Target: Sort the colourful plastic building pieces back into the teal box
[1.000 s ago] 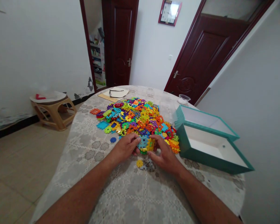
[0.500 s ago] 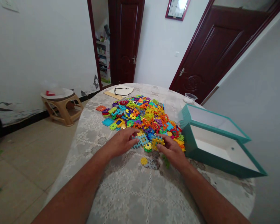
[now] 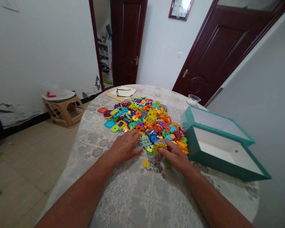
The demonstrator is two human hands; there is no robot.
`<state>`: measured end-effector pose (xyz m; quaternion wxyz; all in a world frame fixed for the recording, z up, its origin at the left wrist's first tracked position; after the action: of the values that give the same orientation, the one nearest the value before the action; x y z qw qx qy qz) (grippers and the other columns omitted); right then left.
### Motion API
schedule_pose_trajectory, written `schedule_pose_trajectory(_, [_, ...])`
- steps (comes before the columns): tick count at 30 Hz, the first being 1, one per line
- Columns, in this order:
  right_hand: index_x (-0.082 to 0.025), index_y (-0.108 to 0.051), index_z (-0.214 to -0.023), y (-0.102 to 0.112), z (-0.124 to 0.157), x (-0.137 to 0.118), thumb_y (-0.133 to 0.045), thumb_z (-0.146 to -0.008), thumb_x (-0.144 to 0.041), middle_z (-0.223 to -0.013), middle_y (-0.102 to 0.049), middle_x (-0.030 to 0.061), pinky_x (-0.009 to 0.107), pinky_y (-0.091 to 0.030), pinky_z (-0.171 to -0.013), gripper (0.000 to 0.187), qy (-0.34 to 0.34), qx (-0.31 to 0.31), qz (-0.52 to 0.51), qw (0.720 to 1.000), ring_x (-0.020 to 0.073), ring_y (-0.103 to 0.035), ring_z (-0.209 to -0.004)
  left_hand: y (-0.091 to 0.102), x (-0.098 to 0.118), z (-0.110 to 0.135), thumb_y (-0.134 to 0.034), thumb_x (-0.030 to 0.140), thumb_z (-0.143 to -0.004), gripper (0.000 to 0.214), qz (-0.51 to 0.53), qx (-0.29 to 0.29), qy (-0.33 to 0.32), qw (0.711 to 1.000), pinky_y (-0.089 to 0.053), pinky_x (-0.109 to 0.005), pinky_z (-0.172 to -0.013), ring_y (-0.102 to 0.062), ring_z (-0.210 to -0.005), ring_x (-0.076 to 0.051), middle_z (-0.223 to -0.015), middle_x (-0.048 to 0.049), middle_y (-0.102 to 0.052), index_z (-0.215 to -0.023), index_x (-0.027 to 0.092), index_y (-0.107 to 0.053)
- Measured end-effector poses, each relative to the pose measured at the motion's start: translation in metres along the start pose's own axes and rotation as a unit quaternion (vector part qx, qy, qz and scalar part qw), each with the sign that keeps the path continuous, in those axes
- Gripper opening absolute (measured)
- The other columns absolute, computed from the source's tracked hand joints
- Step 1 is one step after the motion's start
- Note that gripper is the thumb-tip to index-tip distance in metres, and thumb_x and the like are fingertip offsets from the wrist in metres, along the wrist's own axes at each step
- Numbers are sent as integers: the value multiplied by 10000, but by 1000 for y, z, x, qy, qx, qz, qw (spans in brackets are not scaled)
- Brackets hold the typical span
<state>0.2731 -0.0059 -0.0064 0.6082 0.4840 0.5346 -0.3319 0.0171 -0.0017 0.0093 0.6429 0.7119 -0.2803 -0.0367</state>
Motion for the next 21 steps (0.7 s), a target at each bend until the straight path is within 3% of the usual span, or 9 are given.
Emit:
schedule_pose_trajectory(5, [-228,-716,-1103,-6,1,1,-733,-915,-492,-977,-705,32,302,-511,-691,324,2,-31,-8,999,183,-614,-785,-14,19,-3,-752,304,-900,552,65,54,-116,990,-546,-441,-1025,-621,-1214,-294,-1313,-139,-615,-1407,203,-561])
schedule_pose_trajectory(10, [-245,-643,-1150,-10,0,10,-732,-926,-478,-878,-669,-7,282,-504,-635,335,-12,-20,-23,999,169,-606,-718,-32,26,-6,-813,303,-867,697,83,64,-157,982,-537,-498,-1078,-597,-1290,-337,-1374,-180,-602,-1481,193,-503])
schedule_pose_trajectory(13, [-265,-621,-1252,-7,-2,9,-736,-911,-482,-903,-683,-3,282,-499,-620,420,-20,8,-31,999,178,-618,-728,-35,19,-6,-808,322,-877,771,74,72,-135,985,-501,-525,-1135,-546,-1377,-341,-1472,-178,-553,-1543,229,-430])
schedule_pose_trajectory(16, [-259,-620,-1320,-1,-3,6,-736,-889,-474,-906,-687,4,285,-489,-607,496,-23,39,-28,999,187,-618,-742,-35,12,-9,-781,261,-884,719,40,65,-77,994,-502,-514,-1134,-572,-1334,-327,-1431,-170,-587,-1520,210,-452])
schedule_pose_trajectory(21, [-241,-679,-1215,4,-4,5,-757,-860,-451,-1017,-735,31,332,-538,-762,420,-16,50,-31,998,217,-664,-875,-37,11,-15,-735,195,-882,632,18,52,-34,998,-517,-477,-1119,-600,-1277,-311,-1355,-157,-629,-1472,190,-508])
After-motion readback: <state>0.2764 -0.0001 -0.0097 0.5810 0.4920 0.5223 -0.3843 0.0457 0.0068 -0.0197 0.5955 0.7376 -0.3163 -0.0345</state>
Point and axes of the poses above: each hand's wrist, its own z-axis away from the middle knuckle, its own y-axis out of the back of the hand, x = y × z, the point moved 2 cm from there along -z, towards the middle knuckle
